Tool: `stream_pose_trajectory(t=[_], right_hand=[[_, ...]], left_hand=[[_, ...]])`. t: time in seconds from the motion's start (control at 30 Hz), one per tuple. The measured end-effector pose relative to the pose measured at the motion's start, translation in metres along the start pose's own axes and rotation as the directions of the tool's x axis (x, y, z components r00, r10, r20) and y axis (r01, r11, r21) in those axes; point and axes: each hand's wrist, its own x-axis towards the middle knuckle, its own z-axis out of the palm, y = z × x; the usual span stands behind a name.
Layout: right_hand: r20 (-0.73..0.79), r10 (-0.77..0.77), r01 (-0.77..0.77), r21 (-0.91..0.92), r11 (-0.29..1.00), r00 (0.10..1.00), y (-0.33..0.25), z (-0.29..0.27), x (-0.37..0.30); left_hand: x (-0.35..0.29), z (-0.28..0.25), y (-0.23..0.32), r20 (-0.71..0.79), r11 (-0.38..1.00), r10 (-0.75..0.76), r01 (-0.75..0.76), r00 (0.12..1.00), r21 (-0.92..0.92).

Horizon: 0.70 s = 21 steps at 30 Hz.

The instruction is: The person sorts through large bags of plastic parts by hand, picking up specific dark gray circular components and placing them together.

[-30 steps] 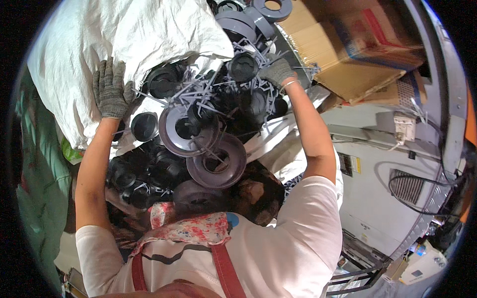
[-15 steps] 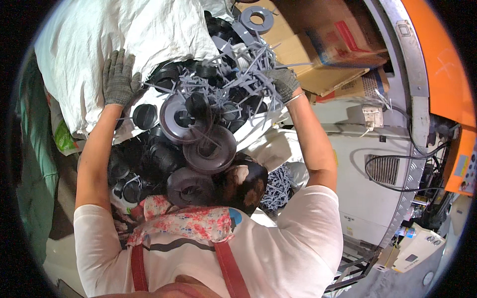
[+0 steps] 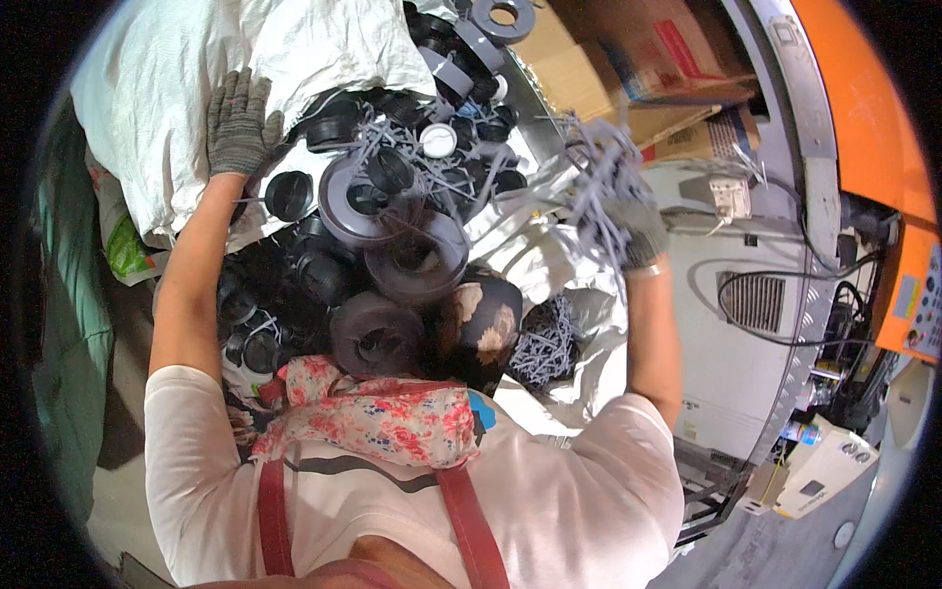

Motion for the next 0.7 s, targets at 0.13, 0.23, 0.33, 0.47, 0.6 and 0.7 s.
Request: stream_pose_trajectory(t=[0.13,0.23,0.33,0.47,0.6,0.7], right_hand=[[-0.239,0.034,-0.076,-0.168,0.983,0.971,0.014,-0.069,-0.120],[-0.328,0.301,-0.441,-0.558,0.703,0.895,0.081,-0.122,-0.193],[-0.325,0.348,-0.246,-0.936,-0.252,0.879,0.138,-0.171,-0.228],[-0.329,-0.045,-0.306,-0.914,0.265,0.943,0.084,-0.090,-0.105],[-0.019,-0.033,-0.004,-0.914,0.406,0.999,0.085,-0.008,0.049],[0.004,-0.037,0.017,-0.930,0.367,0.999,0.149,0.009,0.172]], left_hand=[[-0.003,0.000,0.000,0.012,0.999,-0.002,0.001,1.000,0.052],[0.001,0.002,0.003,0.019,0.996,0.004,-0.006,1.000,0.091],[0.006,0.002,0.004,-0.006,0.995,0.007,-0.006,1.000,0.102],[-0.001,0.004,-0.001,-0.002,0.991,0.003,-0.003,1.000,0.133],[0.001,0.004,0.000,0.013,0.992,-0.008,0.006,1.000,0.125],[0.003,0.009,0.002,-0.016,0.997,0.007,-0.006,1.000,0.074]])
